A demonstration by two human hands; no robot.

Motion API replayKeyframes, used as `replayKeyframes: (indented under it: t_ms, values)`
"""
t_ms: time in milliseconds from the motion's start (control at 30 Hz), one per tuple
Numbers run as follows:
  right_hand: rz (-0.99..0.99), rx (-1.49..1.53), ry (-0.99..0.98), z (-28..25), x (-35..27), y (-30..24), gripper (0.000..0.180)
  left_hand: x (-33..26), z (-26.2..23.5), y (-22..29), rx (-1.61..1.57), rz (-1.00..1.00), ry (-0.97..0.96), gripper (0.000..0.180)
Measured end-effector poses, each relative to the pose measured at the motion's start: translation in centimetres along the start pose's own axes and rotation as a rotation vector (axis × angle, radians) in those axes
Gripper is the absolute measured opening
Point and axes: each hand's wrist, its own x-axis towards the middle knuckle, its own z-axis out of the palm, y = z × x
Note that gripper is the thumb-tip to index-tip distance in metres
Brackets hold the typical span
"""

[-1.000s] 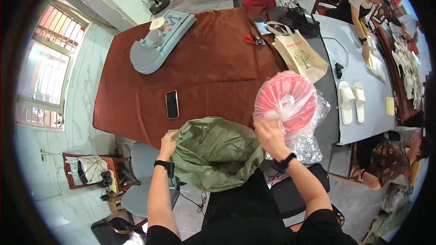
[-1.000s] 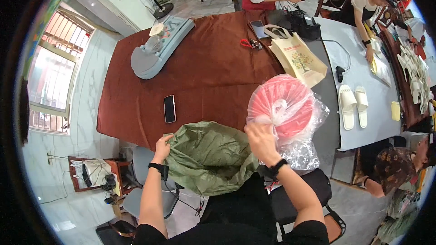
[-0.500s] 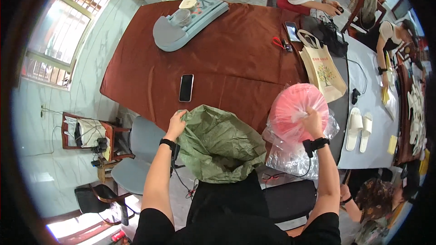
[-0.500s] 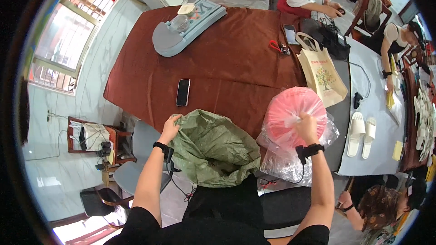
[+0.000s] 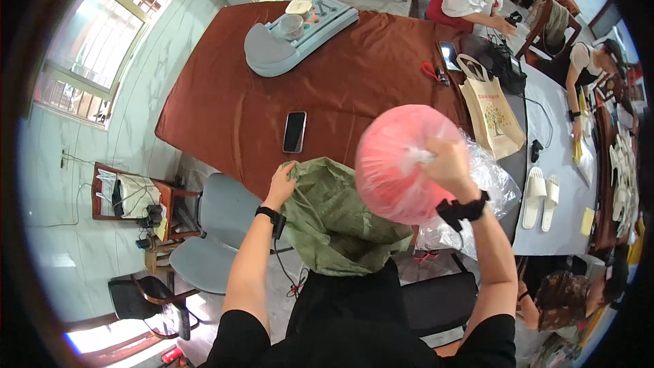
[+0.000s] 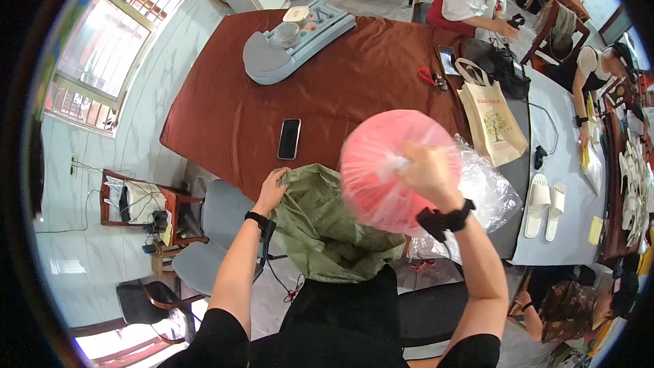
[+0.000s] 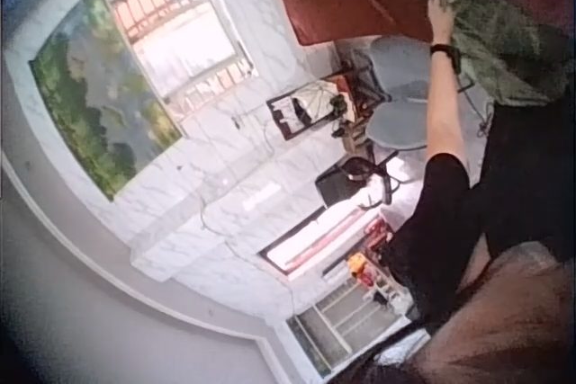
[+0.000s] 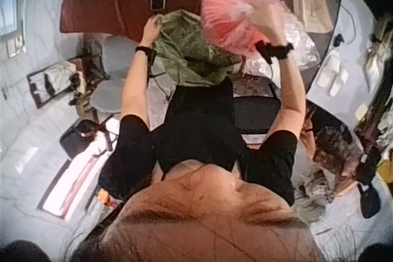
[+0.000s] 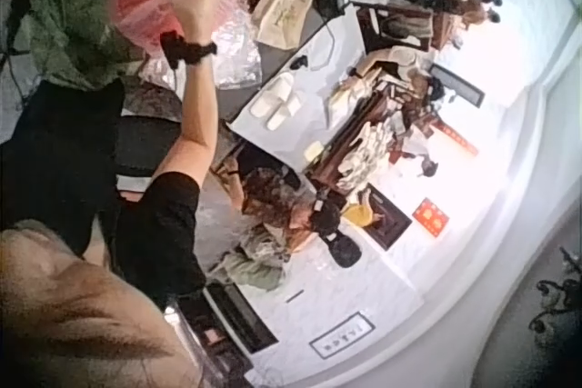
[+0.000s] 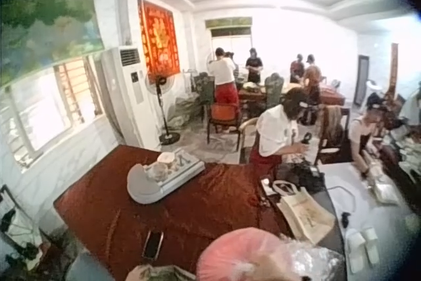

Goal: Packing manufactured white slides/shoes into plastic bags for shipping.

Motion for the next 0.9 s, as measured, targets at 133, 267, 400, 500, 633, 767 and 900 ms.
replayKeyframes:
  t_ms: [133,267,400,500,633,767,900]
  values:
    - [-0.233,-0.198,-0.039,8.7,1.1,1.2,0.015,0.3,-0.2,-0.3,-0.041,0.008,-0.002,0.053]
    - [-0.179,-0.241,-0.132,17.7,-0.2,3.0,0.007,0.8,0.2,-0.2,-0.055,0.067,-0.010,0.050]
    - [-0.121,-0.212,0.027,24.8,-2.0,1.7,0.007,0.9,-1.4,-3.2,0.048,0.074,0.021,0.051]
    - [-0.001,-0.240,-0.079,24.6,-2.3,1.9,0.016,0.1,-3.0,-3.7,-0.058,0.042,-0.070,0.061]
    - [0.080,-0.088,-0.228,20.6,-5.6,1.3,0.059,-1.7,-4.1,-3.0,-0.118,0.073,-0.208,0.080]
    - [-0.207,-0.197,0.207,19.0,-11.0,0.6,0.049,-3.7,-5.4,-5.1,-0.172,0.297,-0.395,0.098]
    - [-0.257,-0.098,-0.335,23.3,-20.8,0.9,0.046,-5.4,-5.6,-6.9,-0.002,0.351,-0.674,0.083]
